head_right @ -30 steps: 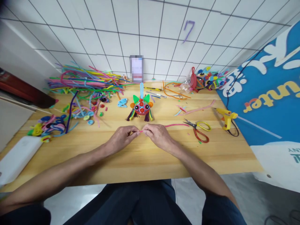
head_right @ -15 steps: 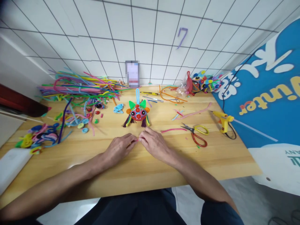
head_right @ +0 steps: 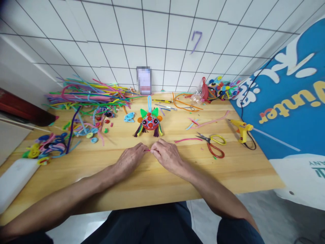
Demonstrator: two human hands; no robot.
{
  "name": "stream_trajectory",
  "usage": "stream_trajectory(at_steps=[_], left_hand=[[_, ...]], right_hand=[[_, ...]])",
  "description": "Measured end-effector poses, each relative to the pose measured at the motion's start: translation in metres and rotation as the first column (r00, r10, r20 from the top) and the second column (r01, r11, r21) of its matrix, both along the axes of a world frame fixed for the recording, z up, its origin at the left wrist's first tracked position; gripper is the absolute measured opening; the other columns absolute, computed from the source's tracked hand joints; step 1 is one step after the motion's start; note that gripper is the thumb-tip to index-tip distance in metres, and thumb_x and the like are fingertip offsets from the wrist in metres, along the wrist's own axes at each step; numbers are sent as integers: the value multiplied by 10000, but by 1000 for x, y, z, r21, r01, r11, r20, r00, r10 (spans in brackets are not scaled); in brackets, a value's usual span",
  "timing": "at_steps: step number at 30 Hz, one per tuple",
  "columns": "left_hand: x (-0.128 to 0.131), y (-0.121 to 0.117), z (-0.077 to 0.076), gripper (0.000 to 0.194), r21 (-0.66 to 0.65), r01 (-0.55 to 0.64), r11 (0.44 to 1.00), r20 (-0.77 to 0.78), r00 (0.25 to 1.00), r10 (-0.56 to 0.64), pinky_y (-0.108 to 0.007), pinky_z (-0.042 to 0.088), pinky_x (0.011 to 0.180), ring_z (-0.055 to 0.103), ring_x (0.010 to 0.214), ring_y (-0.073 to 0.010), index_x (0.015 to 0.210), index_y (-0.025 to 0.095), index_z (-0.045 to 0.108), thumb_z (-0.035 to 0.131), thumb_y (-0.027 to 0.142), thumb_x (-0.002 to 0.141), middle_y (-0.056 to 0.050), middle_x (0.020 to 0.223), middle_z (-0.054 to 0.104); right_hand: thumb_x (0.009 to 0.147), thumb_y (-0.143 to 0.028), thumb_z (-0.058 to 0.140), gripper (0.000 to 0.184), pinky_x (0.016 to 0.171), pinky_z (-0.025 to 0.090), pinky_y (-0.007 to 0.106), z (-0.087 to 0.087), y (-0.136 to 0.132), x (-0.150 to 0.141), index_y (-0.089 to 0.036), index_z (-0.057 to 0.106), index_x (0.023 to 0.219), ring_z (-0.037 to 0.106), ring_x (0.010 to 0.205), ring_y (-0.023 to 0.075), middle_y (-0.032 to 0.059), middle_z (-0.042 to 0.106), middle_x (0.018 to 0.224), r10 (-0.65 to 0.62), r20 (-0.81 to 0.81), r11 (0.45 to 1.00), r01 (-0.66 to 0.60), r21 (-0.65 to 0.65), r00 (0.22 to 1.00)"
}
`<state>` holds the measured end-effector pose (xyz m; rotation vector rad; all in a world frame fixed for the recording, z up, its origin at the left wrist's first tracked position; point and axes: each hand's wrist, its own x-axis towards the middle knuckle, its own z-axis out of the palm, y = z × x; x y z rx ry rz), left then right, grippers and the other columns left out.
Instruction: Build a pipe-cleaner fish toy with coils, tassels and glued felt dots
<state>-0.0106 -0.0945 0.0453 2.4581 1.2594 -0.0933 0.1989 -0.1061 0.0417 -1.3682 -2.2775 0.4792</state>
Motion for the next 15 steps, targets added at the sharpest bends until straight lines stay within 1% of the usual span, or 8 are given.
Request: stream_trajectory(at_steps=[4, 7, 9, 12, 15], left_hand=[[1, 2, 2, 266, -3, 24, 1000, -81, 996, -24, -334, 588, 830, 703, 1088, -248, 1197, 170, 639, 398, 177, 1084, -108, 1193, 691], [1, 2, -1, 276, 32, 20, 999, -102, 995, -17, -342, 584, 806, 709, 1068, -259, 1173, 165, 657, 396, 171, 1086, -115, 1165, 692], [0, 2, -5, 281, 59, 1, 998, -79, 997, 4, -341, 578, 793, 715, 1041, -256, 1184, 174, 660, 397, 169, 1087, -113, 1134, 698], [-3, 3, -12, 278, 91, -38, 995, -1, 999, 38, -322, 564, 774, 719, 1013, -240, 1217, 199, 654, 405, 187, 1093, -95, 1135, 711], [-7, 5, -16, 257, 105, -72, 992, 71, 995, 65, -292, 535, 747, 719, 984, -219, 1182, 218, 664, 420, 233, 1101, -67, 1130, 725]], right_hand=[[968, -149, 686, 113, 709, 397, 276, -5, 1, 0, -216, 683, 877, 622, 779, 140, -5, 677, 850, -29, -39, 1000, 30, 5, 999], [965, -142, 684, 119, 705, 394, 277, -6, 2, 0, -217, 677, 872, 618, 772, 143, -6, 674, 840, -29, -43, 1000, 30, 0, 999], [965, -137, 678, 118, 714, 401, 275, -8, 1, 0, -218, 673, 879, 624, 779, 144, -5, 678, 850, -38, -62, 999, 38, 6, 997], [966, -138, 675, 110, 709, 406, 271, -11, 1, 0, -216, 667, 890, 624, 763, 139, -6, 685, 861, -56, -97, 997, 60, 43, 994], [978, -158, 671, 91, 700, 405, 268, -14, 1, 1, -215, 670, 907, 631, 766, 138, -2, 690, 873, -45, -98, 994, 54, 94, 994]])
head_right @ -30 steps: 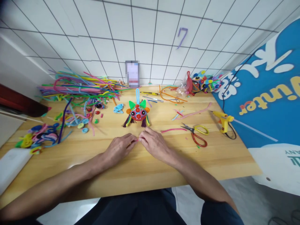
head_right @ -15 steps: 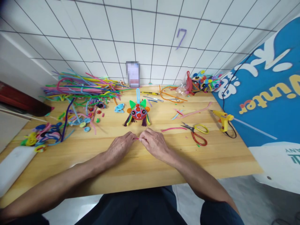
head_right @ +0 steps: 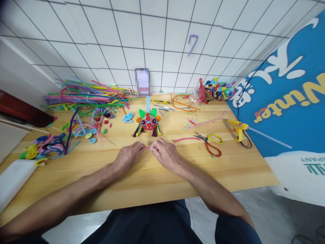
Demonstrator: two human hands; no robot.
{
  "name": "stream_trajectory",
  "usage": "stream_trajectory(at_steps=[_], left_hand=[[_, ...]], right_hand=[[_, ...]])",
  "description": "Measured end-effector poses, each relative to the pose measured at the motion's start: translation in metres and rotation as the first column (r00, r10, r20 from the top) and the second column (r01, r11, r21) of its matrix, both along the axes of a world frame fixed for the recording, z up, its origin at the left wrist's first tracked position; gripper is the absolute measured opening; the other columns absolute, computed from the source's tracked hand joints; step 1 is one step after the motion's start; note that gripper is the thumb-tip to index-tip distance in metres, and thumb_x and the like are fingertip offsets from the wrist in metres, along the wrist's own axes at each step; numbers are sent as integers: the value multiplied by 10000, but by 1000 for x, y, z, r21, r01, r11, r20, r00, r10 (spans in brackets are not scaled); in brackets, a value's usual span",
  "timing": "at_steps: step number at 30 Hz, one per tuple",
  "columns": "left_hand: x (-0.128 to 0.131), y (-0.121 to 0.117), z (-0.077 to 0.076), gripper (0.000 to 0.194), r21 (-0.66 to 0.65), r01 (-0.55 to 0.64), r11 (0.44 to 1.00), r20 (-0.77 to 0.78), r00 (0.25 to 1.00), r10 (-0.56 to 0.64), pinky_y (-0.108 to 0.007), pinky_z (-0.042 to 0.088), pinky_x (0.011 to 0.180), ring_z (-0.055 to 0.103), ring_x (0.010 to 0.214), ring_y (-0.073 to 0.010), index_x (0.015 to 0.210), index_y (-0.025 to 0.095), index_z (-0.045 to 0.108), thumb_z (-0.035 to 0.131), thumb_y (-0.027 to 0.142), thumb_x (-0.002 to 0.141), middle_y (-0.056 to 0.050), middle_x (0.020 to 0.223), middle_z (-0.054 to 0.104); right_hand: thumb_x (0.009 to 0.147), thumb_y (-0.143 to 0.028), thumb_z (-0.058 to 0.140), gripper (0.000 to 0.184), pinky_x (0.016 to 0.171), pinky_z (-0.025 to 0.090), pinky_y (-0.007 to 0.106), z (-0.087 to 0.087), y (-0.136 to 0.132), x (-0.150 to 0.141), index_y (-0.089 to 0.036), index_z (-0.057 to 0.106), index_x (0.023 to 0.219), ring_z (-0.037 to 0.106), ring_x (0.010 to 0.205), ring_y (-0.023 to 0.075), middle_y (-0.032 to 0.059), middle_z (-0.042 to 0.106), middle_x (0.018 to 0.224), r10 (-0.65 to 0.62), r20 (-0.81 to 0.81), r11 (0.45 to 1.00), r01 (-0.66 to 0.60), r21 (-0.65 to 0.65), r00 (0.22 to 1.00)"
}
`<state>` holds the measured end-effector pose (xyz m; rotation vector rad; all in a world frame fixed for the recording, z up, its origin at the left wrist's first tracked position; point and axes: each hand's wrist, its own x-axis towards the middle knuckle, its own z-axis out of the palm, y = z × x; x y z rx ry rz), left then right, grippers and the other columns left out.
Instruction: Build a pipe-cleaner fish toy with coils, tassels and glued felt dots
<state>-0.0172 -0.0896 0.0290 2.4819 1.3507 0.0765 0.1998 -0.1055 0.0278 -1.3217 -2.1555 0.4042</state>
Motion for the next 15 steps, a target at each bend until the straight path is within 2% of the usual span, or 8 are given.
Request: stream_trajectory(at_steps=[4, 8, 11, 15], left_hand=[[-4, 2, -3, 249, 14, 33, 999, 37, 999, -33, -258, 473, 666, 712, 905, -197, 1092, 201, 682, 440, 262, 1097, -64, 1069, 724], [-8, 1, -5, 267, 39, 76, 996, 106, 991, -80, -256, 453, 664, 695, 854, -181, 993, 183, 682, 434, 229, 1082, -65, 995, 697], [-8, 0, -4, 240, 46, 60, 997, 153, 986, -66, -260, 449, 667, 684, 827, -179, 941, 173, 670, 459, 200, 1054, -64, 953, 682], [-5, 0, 1, 251, 28, 12, 1000, 91, 996, -14, -275, 436, 645, 683, 805, -190, 911, 174, 663, 454, 198, 1048, -68, 930, 684]], right_hand=[[987, -173, 671, 80, 706, 413, 263, 0, 0, 2, -215, 669, 919, 646, 798, 141, 3, 696, 896, 30, 47, 999, -31, 27, 998], [992, -214, 688, 47, 706, 424, 261, 1, 0, 3, -215, 673, 948, 643, 780, 134, -2, 696, 900, 65, 53, 996, -68, 62, 997], [1013, -249, 673, 69, 695, 424, 259, 0, -2, 2, -215, 681, 953, 639, 757, 129, -3, 690, 882, 82, 79, 989, -91, 114, 994], [1076, -259, 560, 198, 671, 405, 273, 2, -6, -3, -203, 683, 931, 636, 749, 133, 18, 680, 851, 75, 200, 968, -119, 219, 977]])
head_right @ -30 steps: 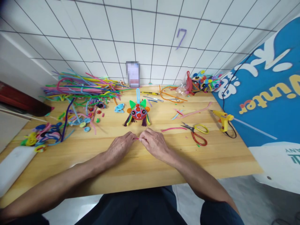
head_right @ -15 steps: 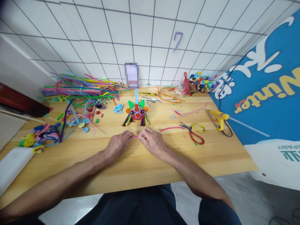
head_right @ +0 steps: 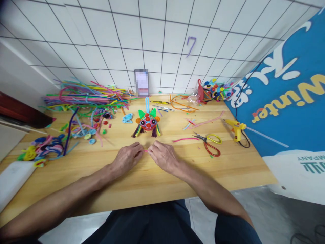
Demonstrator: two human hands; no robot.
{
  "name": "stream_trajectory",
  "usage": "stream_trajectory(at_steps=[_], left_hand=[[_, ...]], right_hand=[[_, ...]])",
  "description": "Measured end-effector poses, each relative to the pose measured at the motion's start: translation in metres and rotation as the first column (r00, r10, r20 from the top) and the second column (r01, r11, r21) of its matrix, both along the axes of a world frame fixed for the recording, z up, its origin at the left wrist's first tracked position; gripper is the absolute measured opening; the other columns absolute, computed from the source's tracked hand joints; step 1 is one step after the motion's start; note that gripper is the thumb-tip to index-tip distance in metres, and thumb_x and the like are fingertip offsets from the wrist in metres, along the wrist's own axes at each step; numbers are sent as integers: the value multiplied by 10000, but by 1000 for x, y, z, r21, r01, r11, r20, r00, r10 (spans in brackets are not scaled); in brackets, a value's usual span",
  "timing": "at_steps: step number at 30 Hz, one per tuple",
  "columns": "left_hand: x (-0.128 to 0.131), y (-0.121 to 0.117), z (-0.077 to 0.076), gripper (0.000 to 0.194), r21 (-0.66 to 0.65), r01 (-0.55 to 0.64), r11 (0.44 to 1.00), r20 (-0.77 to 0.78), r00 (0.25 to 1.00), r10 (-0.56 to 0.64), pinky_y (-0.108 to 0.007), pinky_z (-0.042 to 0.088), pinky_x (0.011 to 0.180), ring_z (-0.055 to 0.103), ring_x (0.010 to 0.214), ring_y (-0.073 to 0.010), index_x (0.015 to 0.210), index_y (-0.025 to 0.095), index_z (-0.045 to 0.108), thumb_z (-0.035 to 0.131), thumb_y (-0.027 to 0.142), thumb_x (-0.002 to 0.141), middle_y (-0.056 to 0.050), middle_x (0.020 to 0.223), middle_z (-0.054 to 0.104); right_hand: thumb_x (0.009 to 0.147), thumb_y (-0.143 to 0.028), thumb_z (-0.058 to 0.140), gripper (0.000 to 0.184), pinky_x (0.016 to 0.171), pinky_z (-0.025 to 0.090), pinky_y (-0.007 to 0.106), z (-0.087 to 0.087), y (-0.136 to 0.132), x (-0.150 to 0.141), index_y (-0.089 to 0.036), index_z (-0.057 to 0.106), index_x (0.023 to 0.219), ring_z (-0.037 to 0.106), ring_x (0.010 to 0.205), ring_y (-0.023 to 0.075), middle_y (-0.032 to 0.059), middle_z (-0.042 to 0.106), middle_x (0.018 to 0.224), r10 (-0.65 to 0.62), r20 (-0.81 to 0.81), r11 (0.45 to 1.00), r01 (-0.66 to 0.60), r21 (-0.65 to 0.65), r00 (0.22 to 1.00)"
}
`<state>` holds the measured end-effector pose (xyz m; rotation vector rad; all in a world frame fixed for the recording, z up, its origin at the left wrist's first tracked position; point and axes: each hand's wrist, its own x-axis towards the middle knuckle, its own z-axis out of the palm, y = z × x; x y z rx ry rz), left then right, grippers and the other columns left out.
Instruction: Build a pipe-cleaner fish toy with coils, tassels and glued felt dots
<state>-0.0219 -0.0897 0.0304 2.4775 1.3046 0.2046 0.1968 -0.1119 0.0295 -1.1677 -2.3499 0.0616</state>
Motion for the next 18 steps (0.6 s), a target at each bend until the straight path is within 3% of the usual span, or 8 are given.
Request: stream_trajectory(at_steps=[3, 8, 14, 18], left_hand=[[1, -1, 4, 253, -26, -13, 1000, -79, 997, 10, -279, 441, 642, 701, 851, -206, 961, 186, 675, 453, 245, 1068, -71, 984, 698], [0, -2, 6, 207, -15, 11, 1000, -79, 997, -13, -273, 491, 687, 717, 962, -207, 1145, 213, 662, 506, 328, 1071, -75, 1170, 684], [1, 0, 4, 267, -68, 15, 998, -132, 991, -24, -269, 485, 675, 720, 928, -196, 1078, 200, 681, 431, 291, 1102, -69, 1109, 715], [-3, 2, 0, 253, -5, -8, 1000, -25, 1000, 7, -265, 483, 696, 710, 916, -188, 1015, 186, 674, 447, 268, 1090, -61, 1030, 718]], right_hand=[[1095, -253, 511, 268, 654, 388, 285, 2, -2, -3, -202, 675, 890, 623, 728, 135, 19, 665, 816, -9, 72, 998, 4, 63, 997], [1092, -250, 519, 247, 660, 391, 285, 3, 0, -1, -202, 673, 905, 609, 717, 134, 17, 667, 828, 3, 83, 996, -10, 85, 997], [1084, -234, 531, 227, 680, 391, 287, 4, -1, -1, -198, 668, 906, 622, 748, 141, 20, 661, 826, 20, 62, 998, -24, 66, 998], [1076, -234, 540, 181, 694, 424, 282, 4, 2, 1, -200, 666, 951, 627, 755, 144, 22, 677, 854, 36, -63, 999, -35, 24, 997]])
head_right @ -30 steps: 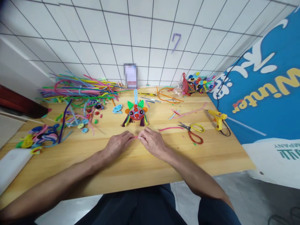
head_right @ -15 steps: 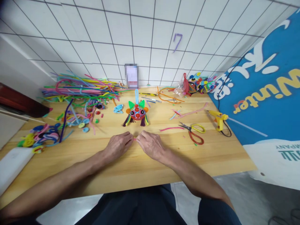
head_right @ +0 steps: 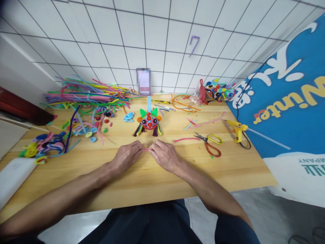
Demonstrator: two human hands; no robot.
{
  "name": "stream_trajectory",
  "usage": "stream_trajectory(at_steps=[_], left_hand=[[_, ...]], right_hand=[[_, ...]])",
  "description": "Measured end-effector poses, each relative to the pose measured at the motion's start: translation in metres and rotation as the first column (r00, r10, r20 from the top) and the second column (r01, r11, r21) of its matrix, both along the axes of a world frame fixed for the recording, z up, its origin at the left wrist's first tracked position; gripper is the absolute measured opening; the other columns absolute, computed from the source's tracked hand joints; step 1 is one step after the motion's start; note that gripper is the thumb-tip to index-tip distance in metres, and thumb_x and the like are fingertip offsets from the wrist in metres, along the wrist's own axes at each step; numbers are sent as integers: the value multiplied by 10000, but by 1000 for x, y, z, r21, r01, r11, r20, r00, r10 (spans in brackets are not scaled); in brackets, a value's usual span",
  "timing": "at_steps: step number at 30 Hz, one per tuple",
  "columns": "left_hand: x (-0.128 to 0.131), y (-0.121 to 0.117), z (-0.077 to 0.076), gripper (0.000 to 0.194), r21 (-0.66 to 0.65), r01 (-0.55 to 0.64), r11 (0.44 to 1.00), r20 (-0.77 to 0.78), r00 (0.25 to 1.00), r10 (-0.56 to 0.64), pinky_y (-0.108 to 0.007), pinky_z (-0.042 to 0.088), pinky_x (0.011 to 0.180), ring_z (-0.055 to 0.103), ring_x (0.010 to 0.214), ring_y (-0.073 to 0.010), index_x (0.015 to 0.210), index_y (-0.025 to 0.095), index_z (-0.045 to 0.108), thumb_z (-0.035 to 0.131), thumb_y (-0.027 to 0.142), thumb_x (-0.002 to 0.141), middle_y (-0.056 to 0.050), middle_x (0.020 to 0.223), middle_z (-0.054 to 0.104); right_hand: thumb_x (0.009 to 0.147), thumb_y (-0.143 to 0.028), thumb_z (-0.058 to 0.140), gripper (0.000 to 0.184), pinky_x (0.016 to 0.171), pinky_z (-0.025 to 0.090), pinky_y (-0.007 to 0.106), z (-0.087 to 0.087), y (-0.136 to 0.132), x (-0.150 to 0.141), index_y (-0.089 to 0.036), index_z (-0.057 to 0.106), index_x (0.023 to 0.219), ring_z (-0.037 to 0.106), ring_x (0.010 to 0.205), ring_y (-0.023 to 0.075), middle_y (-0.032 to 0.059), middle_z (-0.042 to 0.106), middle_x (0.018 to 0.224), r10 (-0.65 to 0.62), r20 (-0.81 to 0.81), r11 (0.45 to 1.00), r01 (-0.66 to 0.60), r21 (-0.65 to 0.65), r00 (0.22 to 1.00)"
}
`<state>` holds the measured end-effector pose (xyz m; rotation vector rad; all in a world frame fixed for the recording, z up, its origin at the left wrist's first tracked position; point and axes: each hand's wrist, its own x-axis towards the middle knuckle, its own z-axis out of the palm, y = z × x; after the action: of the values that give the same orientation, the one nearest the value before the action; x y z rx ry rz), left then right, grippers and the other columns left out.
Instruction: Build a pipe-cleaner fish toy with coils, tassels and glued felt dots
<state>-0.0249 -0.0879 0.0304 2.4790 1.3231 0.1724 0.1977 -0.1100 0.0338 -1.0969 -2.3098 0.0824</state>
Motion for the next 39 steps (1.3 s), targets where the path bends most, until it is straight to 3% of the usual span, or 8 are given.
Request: stream_trajectory(at_steps=[4, 8, 13, 19, 25, 30, 39], left_hand=[[-4, 2, -5, 205, 26, -20, 999, 110, 994, 17, -265, 482, 707, 699, 892, -185, 963, 186, 662, 491, 241, 1062, -47, 973, 712], [-1, 1, -8, 197, 34, -1, 999, 130, 992, -3, -263, 466, 680, 700, 865, -184, 977, 191, 678, 509, 254, 1057, -44, 972, 718], [0, -3, -5, 191, 62, 26, 998, 157, 987, -35, -257, 471, 670, 706, 866, -181, 1002, 194, 697, 529, 270, 1055, -51, 1011, 719], [-2, -3, 3, 122, 16, 63, 998, 283, 957, -65, -270, 510, 760, 710, 878, -176, 962, 196, 690, 583, 212, 1019, -38, 971, 717], [0, -2, 19, 146, -20, 97, 995, 360, 929, -83, -267, 505, 760, 699, 828, -164, 876, 186, 661, 598, 196, 1007, -30, 894, 716], [-2, 2, 32, 36, -19, 93, 996, 398, 914, -77, -270, 519, 780, 691, 813, -160, 919, 193, 696, 684, 195, 953, -18, 897, 735], [4, 4, 29, 91, -3, 79, 997, 358, 931, -73, -270, 524, 772, 703, 826, -169, 904, 192, 691, 631, 178, 971, -27, 888, 743]], right_hand=[[1048, -225, 590, 91, 770, 478, 292, -2, 5, 4, -212, 663, 996, 657, 841, 165, 36, 706, 931, -13, -101, 993, 1, -119, 995], [1044, -288, 621, 107, 879, 492, 349, -5, 7, 2, -212, 671, 1099, 665, 979, 214, 68, 731, 1024, 30, -58, 994, -35, -99, 998], [1068, -238, 565, 172, 817, 454, 329, -4, 4, -5, -205, 681, 946, 628, 861, 193, 47, 700, 896, 32, 48, 999, -31, -8, 998], [1072, -239, 545, 233, 801, 437, 333, 7, 0, -9, -196, 699, 902, 585, 859, 194, 58, 665, 888, 23, 129, 999, -29, 41, 991], [1074, -255, 539, 246, 814, 452, 333, 21, 3, -1, -205, 713, 906, 591, 883, 196, 61, 668, 918, 67, 101, 998, -67, -1, 993], [1066, -232, 557, 218, 809, 431, 342, 33, 6, 5, -203, 713, 916, 599, 896, 196, 57, 669, 921, 88, 102, 996, -88, -5, 991], [1025, -203, 625, 136, 783, 402, 338, 39, 12, 1, -181, 688, 906, 567, 851, 195, 49, 640, 895, 91, 203, 995, -83, -48, 975]])
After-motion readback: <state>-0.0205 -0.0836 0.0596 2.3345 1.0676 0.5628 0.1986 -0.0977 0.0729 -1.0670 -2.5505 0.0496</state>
